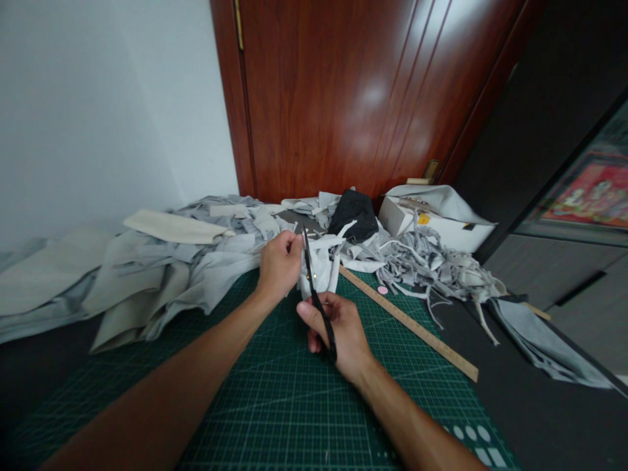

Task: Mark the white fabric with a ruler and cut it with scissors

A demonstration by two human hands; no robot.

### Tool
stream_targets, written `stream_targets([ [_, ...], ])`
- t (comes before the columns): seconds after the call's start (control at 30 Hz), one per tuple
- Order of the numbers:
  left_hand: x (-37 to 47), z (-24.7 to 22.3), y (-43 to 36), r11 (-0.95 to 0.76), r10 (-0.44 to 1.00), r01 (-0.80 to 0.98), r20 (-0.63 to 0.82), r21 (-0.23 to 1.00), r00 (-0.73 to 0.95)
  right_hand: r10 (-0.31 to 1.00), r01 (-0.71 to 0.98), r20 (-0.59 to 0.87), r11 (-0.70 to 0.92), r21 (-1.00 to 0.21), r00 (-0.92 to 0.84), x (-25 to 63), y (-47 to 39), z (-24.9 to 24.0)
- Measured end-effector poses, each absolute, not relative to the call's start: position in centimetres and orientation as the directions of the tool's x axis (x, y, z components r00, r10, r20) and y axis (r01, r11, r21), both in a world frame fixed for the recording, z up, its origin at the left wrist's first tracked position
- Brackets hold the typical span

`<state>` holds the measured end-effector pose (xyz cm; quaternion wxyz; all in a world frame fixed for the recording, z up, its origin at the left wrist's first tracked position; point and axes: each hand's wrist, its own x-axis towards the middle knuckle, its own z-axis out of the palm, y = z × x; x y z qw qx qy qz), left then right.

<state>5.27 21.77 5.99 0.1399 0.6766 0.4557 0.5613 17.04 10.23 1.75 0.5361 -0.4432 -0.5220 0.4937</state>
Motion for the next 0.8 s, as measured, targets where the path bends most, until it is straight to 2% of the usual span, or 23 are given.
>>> stream_targets([
  [0.4, 5.48, 5.76, 21.71, -0.547, 0.766, 0.456, 0.639, 0.702, -0.066, 0.989, -0.025, 0.144, 0.144, -0.989, -0.026, 17.21, 10.29, 1.43],
  [0.8, 5.67, 5.38, 21.94, -0.595, 0.755, 0.326, 0.65, 0.735, -0.087, 0.986, -0.02, 0.164, 0.163, -0.986, -0.028, 17.32, 10.31, 1.21],
])
